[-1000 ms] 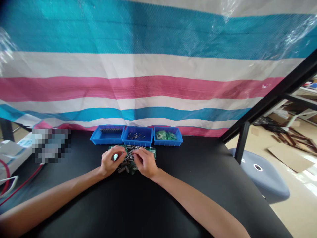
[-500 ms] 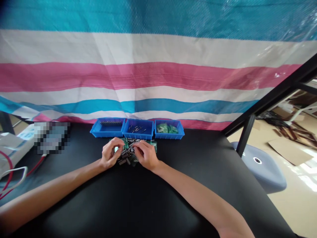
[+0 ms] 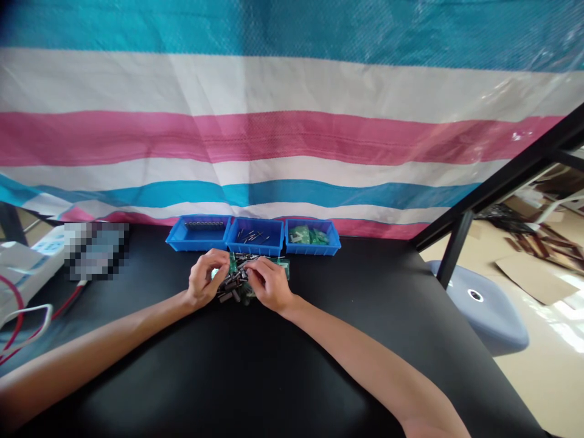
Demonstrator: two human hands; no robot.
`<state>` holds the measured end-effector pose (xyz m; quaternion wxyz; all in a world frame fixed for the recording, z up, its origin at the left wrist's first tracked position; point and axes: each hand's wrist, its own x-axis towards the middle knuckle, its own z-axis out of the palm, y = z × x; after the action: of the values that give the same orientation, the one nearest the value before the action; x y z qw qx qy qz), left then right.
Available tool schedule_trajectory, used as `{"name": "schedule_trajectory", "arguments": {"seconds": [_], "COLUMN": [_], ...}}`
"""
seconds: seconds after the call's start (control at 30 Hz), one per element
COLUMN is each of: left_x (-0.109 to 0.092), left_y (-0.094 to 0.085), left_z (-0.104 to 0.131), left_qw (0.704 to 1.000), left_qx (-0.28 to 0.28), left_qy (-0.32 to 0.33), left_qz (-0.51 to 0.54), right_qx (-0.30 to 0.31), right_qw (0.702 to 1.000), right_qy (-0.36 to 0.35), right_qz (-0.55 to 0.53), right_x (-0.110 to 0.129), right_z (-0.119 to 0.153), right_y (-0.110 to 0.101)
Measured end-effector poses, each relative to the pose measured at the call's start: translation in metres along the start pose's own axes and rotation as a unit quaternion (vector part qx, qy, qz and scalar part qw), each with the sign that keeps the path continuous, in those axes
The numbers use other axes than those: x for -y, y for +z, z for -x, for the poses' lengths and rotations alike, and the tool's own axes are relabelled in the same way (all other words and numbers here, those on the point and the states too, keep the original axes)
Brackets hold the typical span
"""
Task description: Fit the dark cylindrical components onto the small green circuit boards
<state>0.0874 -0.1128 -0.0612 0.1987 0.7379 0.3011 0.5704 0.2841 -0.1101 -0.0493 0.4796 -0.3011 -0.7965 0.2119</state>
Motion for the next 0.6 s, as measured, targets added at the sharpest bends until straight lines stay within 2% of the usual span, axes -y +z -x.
{"name": "schedule_trajectory", "arguments": {"seconds": [0.2,0.6], "left_x": [0.0018,0.0021], "left_y": [0.0020,0.0014], "left_z": [0.0001,-0.0008], "left_qw": [1.000,1.000], "left_qx": [0.000,0.009], "left_qy": [-0.012,0.007], "left_qz": [0.008,-0.013], "right_qx": [0.003,0.000], "right_qw": [1.000,1.000], "right_qy": [0.002,-0.002], "right_qz": [0.001,-0.001], "right_x": [-0.0003,-0.0009], "right_z": [0.0002,0.0002], "right_y": [-0.0003,0.0005]}}
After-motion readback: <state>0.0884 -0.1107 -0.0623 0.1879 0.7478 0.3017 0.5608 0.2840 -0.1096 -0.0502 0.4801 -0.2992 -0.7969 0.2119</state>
